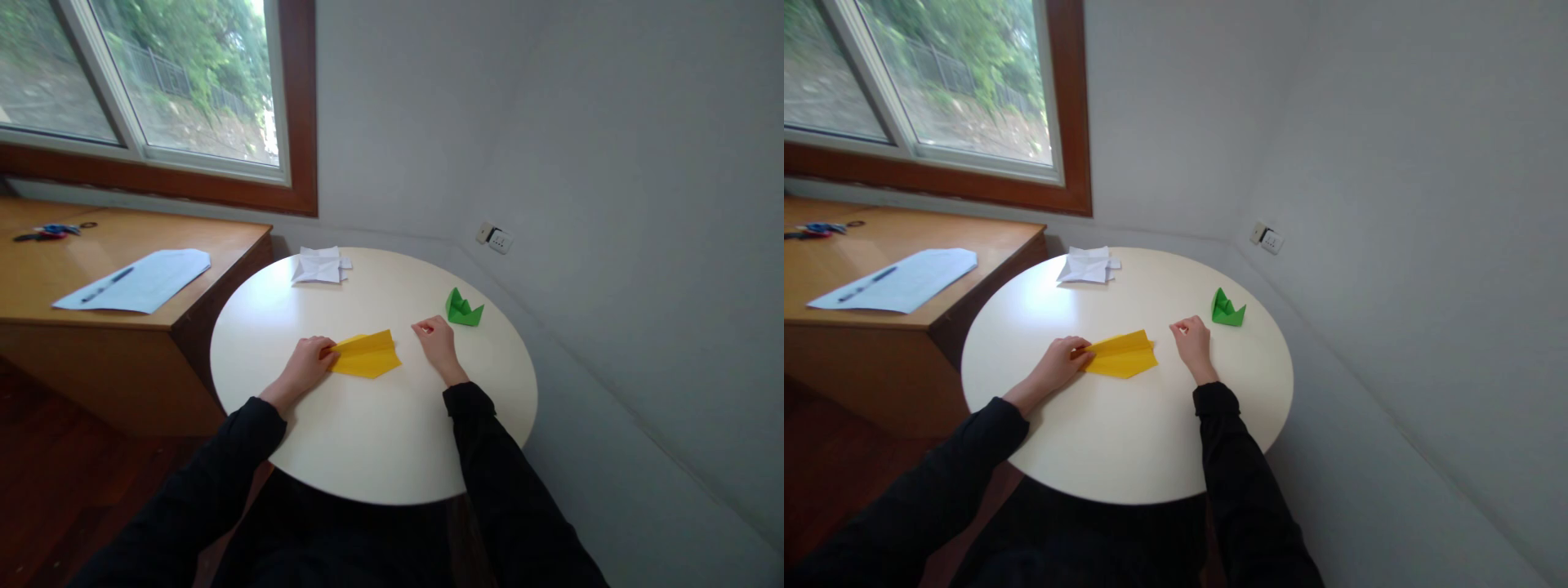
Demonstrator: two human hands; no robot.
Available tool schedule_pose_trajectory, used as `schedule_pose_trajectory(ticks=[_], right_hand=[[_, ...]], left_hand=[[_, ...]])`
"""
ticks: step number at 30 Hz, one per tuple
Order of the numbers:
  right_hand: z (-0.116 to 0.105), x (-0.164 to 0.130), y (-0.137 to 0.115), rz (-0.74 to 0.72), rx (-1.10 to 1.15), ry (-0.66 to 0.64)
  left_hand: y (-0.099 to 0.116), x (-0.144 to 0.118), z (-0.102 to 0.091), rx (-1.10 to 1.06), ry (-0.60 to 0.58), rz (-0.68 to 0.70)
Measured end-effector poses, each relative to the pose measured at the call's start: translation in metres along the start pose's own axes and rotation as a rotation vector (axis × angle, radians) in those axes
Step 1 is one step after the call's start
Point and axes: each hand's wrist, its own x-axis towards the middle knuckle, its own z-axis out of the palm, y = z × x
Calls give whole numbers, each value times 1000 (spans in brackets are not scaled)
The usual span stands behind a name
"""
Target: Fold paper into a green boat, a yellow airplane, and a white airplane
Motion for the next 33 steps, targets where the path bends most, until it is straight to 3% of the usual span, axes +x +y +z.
schedule_pose_trajectory(ticks=[5,17,24,33], right_hand=[[26,-23,9,138,203,127],[22,-26,14,231,408,205],[22,-26,15,254,449,200],[23,-25,15,262,473,202]], left_hand=[[-1,0,-2,-34,65,-41],[-3,3,-14,-169,409,-186],[-6,3,-14,-196,429,-220],[-9,-4,-26,-195,313,-237]])
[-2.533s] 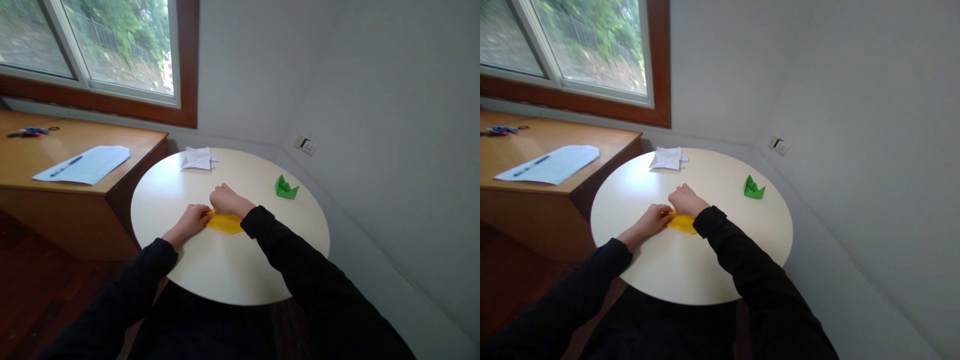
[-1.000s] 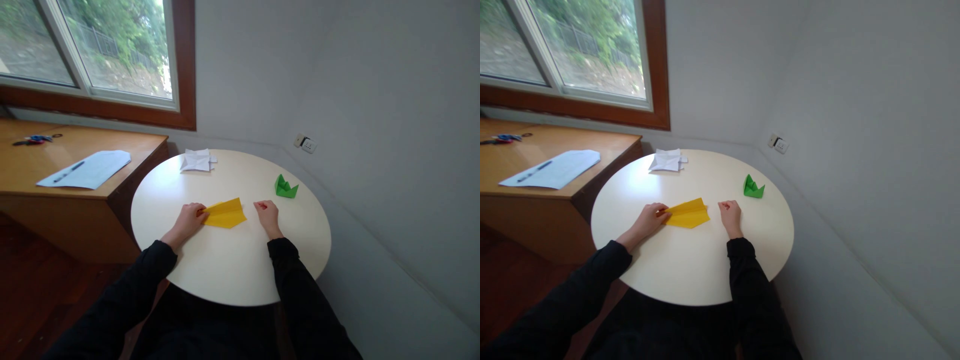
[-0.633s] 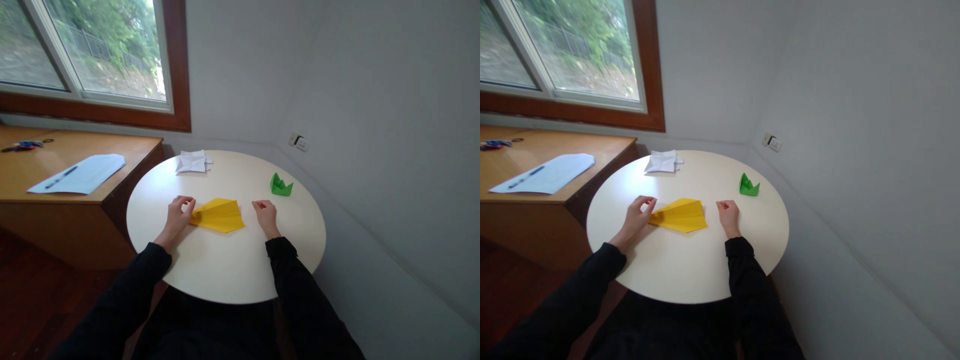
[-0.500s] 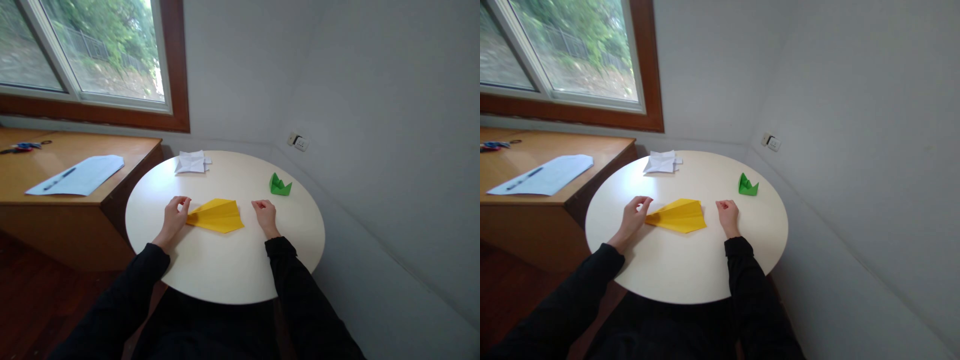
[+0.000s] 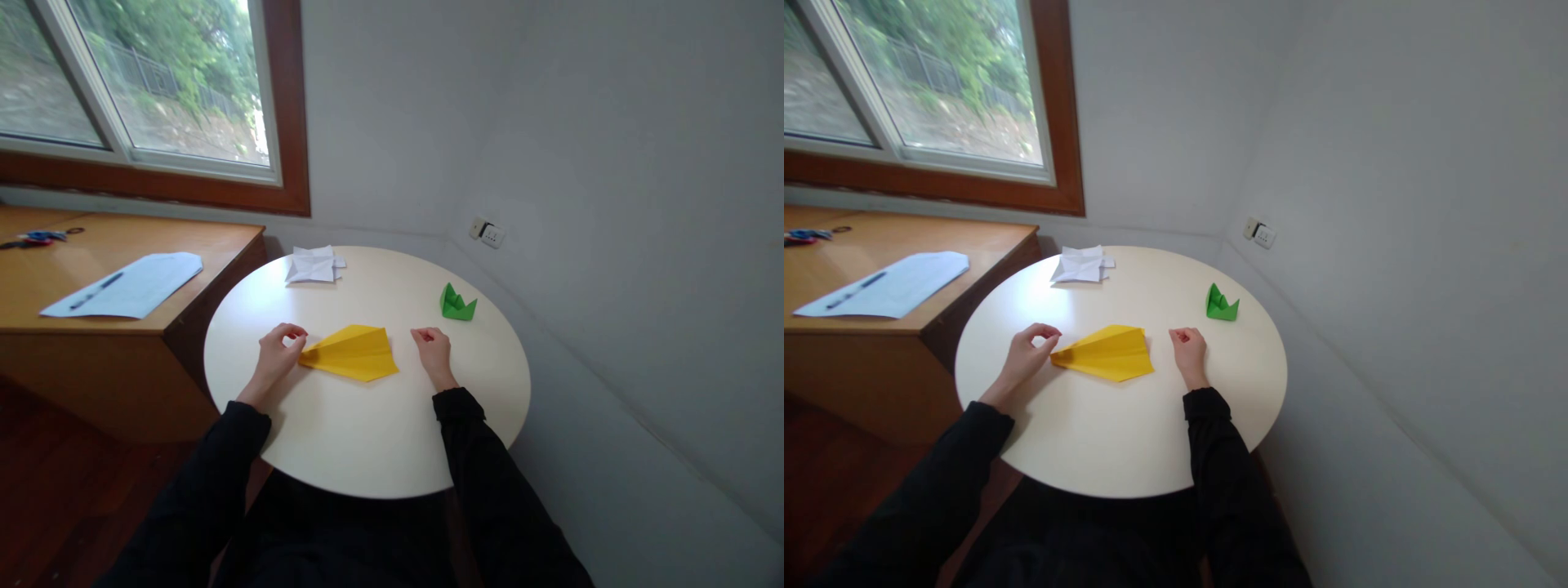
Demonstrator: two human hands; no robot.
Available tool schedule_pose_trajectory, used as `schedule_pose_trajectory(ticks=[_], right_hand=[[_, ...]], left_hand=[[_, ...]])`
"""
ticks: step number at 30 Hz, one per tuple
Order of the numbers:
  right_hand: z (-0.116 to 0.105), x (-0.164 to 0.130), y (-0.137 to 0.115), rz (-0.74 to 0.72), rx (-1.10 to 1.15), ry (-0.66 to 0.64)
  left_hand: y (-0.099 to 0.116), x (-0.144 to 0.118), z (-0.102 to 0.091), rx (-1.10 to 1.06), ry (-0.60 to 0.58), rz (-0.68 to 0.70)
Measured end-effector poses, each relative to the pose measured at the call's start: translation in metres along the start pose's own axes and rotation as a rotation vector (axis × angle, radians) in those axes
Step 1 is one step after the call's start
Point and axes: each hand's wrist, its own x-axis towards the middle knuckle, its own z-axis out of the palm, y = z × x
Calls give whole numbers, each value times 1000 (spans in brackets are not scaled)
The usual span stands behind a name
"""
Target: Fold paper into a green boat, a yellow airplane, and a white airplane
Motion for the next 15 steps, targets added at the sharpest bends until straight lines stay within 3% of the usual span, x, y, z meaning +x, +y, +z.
schedule_pose_trajectory(ticks=[8,15], right_hand=[[1,-1,-2,-8,9,29],[-2,-12,-26,-44,12,161]], left_hand=[[-8,-7,-2,100,-340,58],[-14,-3,7,110,-285,110]])
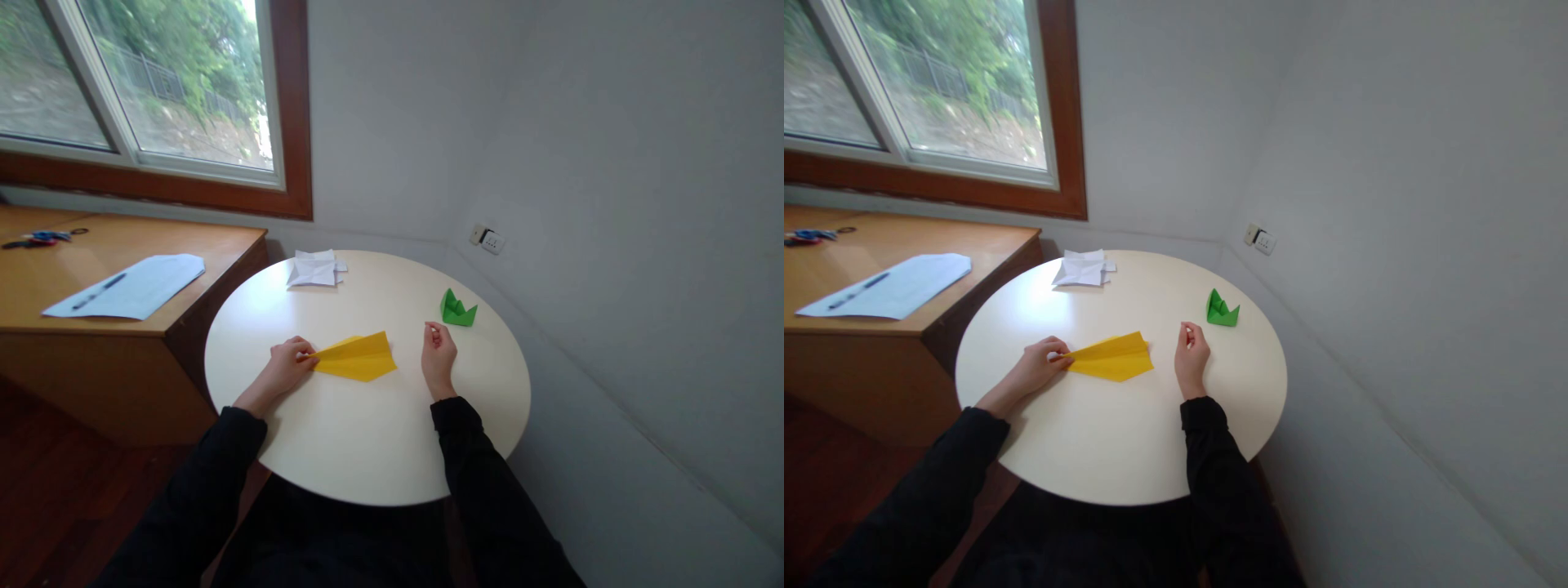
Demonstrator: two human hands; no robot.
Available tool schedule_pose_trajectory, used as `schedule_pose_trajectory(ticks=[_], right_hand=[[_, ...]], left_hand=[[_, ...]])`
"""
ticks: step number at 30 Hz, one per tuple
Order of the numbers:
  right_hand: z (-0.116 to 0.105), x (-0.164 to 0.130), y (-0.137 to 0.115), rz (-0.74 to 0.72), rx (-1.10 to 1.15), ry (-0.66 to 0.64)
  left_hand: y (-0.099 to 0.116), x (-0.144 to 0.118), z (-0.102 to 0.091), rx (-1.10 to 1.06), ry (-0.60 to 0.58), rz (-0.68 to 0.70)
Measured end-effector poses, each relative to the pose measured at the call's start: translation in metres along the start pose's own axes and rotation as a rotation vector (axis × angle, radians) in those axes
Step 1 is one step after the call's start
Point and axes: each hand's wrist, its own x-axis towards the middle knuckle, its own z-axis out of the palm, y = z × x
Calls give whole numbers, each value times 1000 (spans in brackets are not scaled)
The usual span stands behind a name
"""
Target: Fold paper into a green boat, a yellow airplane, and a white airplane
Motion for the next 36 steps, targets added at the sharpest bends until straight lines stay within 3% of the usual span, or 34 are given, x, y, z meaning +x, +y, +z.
schedule_pose_trajectory(ticks=[2,7,10,13,18,23,26,28,36], right_hand=[[0,-14,-16,-50,2,-20],[14,-59,-63,-257,-69,-463],[25,-73,-79,-350,-158,-603],[31,-75,-83,-420,-218,-653],[33,-75,-79,-402,-213,-692],[34,-72,-77,-480,-315,-610],[31,-53,-72,-636,-592,-536],[26,-30,-68,-700,-674,-552],[-14,89,-50,-971,-905,-823]], left_hand=[[4,0,2,5,26,29],[21,-3,4,36,106,107],[27,-6,5,89,192,204],[27,-9,7,152,250,295],[28,-10,11,224,254,374],[31,-11,11,199,307,446],[32,-13,10,178,352,480],[33,-13,10,181,356,483],[31,-12,12,210,364,501]])
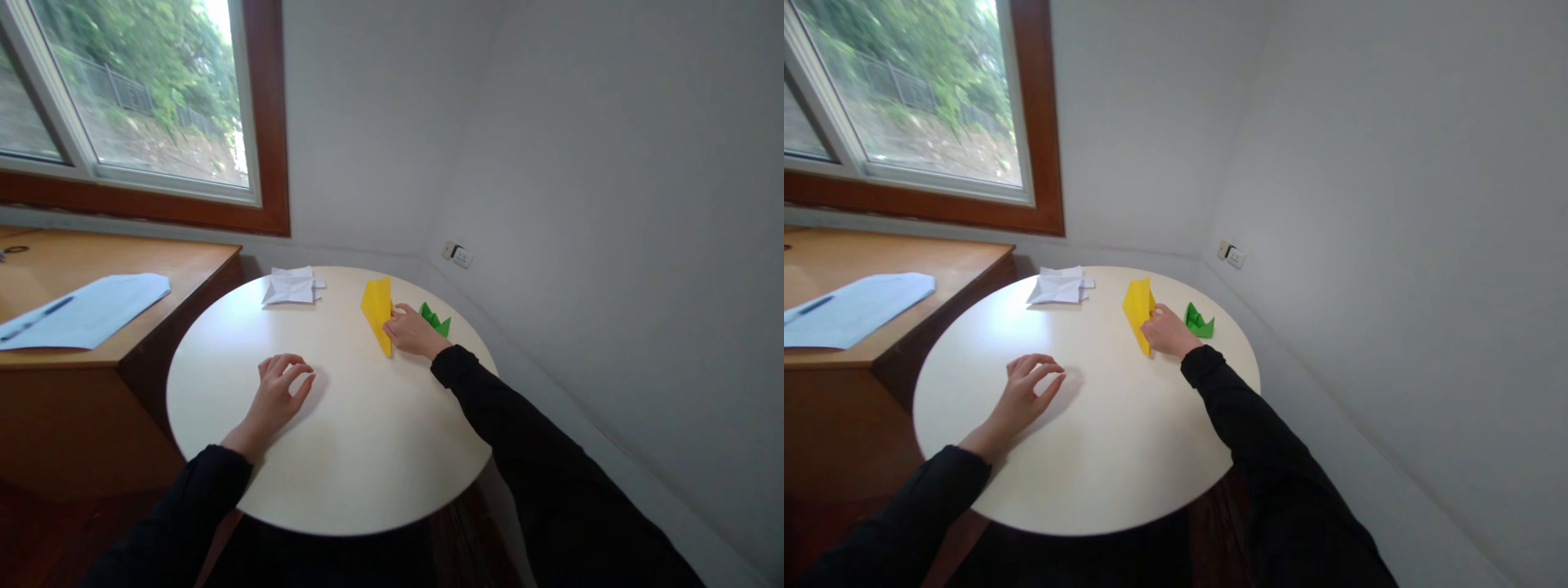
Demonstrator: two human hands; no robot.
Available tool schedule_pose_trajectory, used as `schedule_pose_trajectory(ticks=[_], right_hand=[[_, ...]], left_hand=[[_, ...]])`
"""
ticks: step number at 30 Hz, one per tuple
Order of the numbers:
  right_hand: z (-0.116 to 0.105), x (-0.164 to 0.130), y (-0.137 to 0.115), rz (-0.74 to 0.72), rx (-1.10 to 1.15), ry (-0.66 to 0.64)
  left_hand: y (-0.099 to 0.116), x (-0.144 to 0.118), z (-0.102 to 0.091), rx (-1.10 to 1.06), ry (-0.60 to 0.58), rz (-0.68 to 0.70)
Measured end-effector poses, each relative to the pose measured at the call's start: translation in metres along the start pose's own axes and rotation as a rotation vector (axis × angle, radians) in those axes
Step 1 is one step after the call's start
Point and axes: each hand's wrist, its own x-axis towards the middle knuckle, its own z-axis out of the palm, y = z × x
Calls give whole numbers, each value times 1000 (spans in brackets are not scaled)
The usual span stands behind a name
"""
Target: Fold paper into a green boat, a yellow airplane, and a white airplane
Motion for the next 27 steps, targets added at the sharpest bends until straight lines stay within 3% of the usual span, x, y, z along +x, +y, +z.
schedule_pose_trajectory(ticks=[3,6,27], right_hand=[[0,-5,23,-46,-47,-93],[4,-4,30,-35,-69,-144],[39,-15,32,196,100,-321]], left_hand=[[-2,-1,1,29,-7,-17],[-4,-1,3,54,-12,-29],[-4,-1,3,84,-28,-86]])
